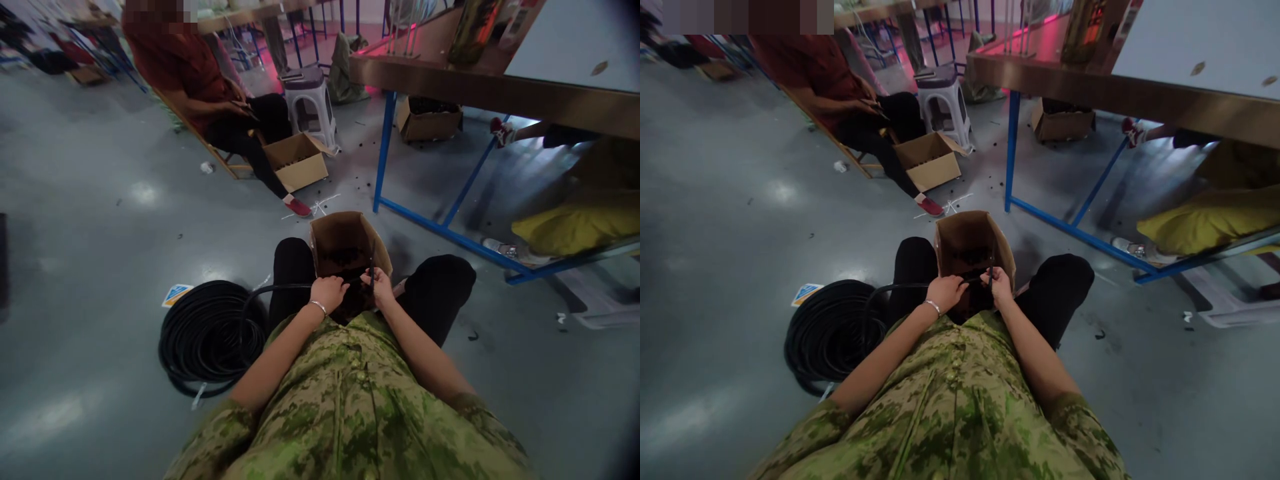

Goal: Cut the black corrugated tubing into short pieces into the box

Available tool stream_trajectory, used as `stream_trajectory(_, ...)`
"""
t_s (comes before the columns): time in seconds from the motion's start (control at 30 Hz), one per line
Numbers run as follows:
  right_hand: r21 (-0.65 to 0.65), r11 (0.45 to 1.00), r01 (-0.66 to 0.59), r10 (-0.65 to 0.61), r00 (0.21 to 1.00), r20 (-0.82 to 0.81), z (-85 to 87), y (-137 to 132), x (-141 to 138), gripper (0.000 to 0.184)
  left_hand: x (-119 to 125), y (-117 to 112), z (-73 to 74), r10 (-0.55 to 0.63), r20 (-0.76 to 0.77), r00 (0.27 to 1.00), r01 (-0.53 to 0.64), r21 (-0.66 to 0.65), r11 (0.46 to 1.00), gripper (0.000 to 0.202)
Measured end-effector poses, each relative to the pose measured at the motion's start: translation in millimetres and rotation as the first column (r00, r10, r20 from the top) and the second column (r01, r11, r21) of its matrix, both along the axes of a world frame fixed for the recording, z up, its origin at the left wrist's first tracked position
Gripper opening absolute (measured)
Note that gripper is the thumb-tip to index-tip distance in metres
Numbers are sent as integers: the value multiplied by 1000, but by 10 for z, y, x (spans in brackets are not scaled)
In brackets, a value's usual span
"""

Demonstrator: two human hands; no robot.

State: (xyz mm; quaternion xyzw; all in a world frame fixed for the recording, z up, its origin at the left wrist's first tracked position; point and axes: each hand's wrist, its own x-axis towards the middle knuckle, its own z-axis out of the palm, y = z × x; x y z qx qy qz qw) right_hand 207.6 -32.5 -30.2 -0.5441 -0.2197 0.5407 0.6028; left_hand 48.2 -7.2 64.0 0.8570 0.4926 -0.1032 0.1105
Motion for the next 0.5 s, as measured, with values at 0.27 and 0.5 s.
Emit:
stream_trajectory(0.27,17,996,-83,64,875,479,10,-34,-48,31,20,-37,-129,10,-9,1000,-10,-43,999,37)
stream_trajectory(0.5,-5,980,-197,140,677,723,109,-115,-85,31,44,-48,-238,109,-25,994,-110,-86,990,45)
